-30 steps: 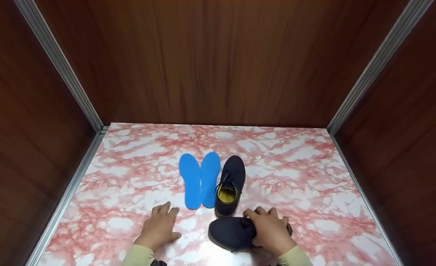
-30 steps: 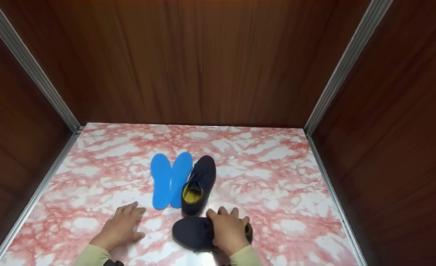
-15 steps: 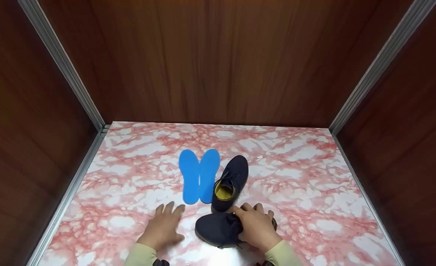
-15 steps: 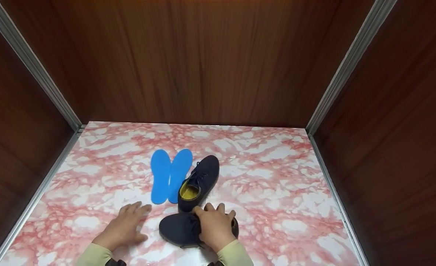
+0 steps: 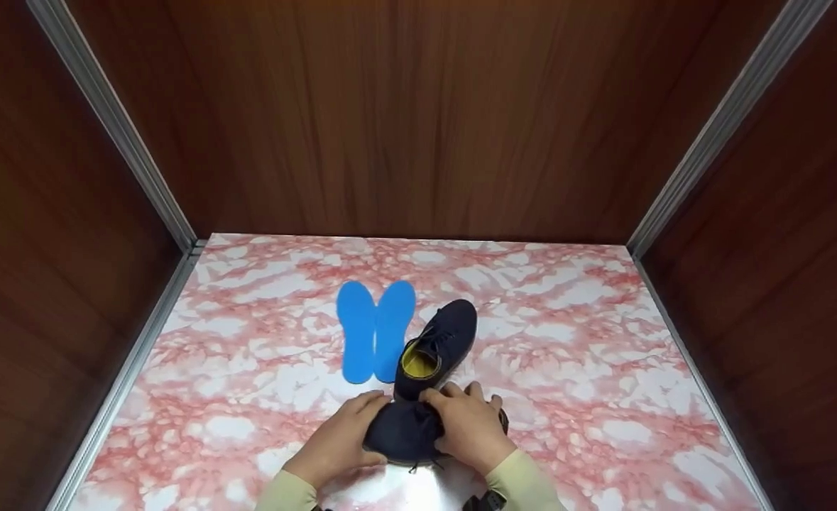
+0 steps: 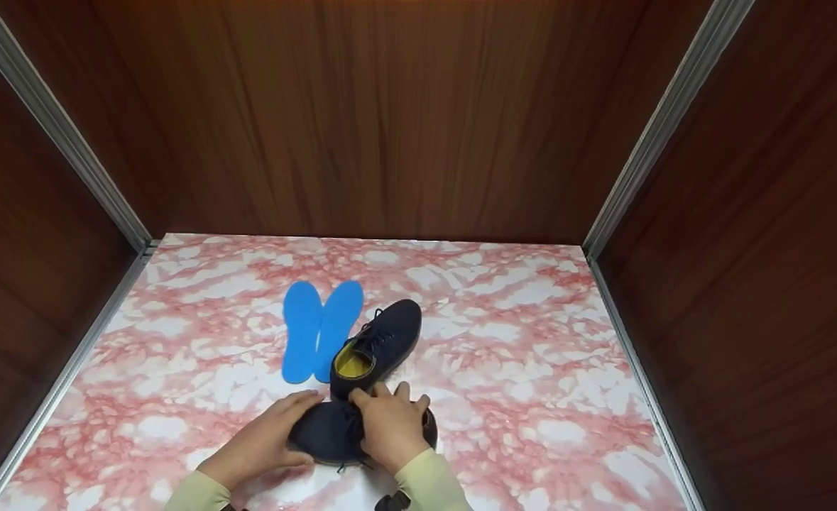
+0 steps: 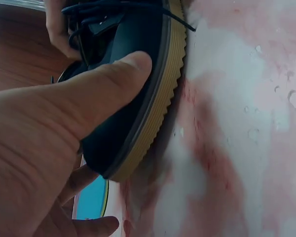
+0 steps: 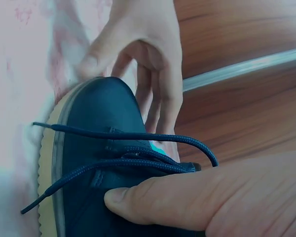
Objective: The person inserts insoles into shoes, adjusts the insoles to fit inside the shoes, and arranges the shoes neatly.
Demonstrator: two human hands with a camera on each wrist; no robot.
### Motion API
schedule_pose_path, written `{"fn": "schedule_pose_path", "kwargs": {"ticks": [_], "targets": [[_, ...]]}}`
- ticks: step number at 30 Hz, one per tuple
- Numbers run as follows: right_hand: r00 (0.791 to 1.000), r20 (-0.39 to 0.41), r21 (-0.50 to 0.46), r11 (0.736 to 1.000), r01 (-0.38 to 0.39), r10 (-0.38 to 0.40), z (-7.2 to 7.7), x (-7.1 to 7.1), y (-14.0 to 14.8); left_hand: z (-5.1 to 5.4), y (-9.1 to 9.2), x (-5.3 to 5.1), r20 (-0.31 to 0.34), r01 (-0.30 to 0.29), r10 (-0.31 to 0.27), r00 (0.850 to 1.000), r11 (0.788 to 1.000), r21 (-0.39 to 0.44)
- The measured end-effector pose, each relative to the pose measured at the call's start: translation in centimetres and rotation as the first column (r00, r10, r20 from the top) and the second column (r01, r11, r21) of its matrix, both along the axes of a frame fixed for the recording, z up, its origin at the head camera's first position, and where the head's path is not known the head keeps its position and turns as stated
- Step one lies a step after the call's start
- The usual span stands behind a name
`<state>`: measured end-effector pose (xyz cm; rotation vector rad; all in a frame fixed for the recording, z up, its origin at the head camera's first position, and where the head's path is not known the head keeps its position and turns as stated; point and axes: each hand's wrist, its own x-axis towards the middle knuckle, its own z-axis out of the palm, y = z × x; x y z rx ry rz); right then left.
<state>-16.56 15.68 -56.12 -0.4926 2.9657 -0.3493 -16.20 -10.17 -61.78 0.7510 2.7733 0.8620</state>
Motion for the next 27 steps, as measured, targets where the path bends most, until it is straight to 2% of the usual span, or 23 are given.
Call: {"fn": "schedule_pose_path", "kwargs": {"ticks": [7,15,20,25,26,27], "targets": [[1.0,0.0,0.004,1.0,0.002,-0.002,-0.1,-0.2,-0.5,-0.3,0.2,-0.4,-0.01,0.006,-0.006,1.0,1.0,-0.001],[0.999,-0.048,0.013,1.0,-0.008,0.008,-0.4,0.0,-1.3,0.1,-0.8,-0.5,-0.006,0.001,-0.001,1.0,1.0,0.01],[1.0,-0.027,-0.017,1.0,0.015,-0.015,-0.3,0.0,-0.4,0.0,-1.5,-0.5,-0.005,-0.015,0.015,1.0,1.0,0.015],[0.999,0.005,-0.085,0.995,0.054,-0.054,-0.4,0.0,2.4,-0.4,-2.5,-0.8,0.003,-0.031,0.031,1.0,0.997,0.066],[0.999,0.003,-0.11,0.992,0.054,-0.054,-0.5,0.0,2.9,-1.7,-3.0,-1.2,-0.027,-0.012,0.014,1.0,0.996,0.089],[0.999,0.002,-0.138,0.989,0.051,-0.052,-0.7,0.0,3.5,-1.8,-3.2,-1.3,-0.033,-0.009,0.012,0.999,0.995,0.103]]}}
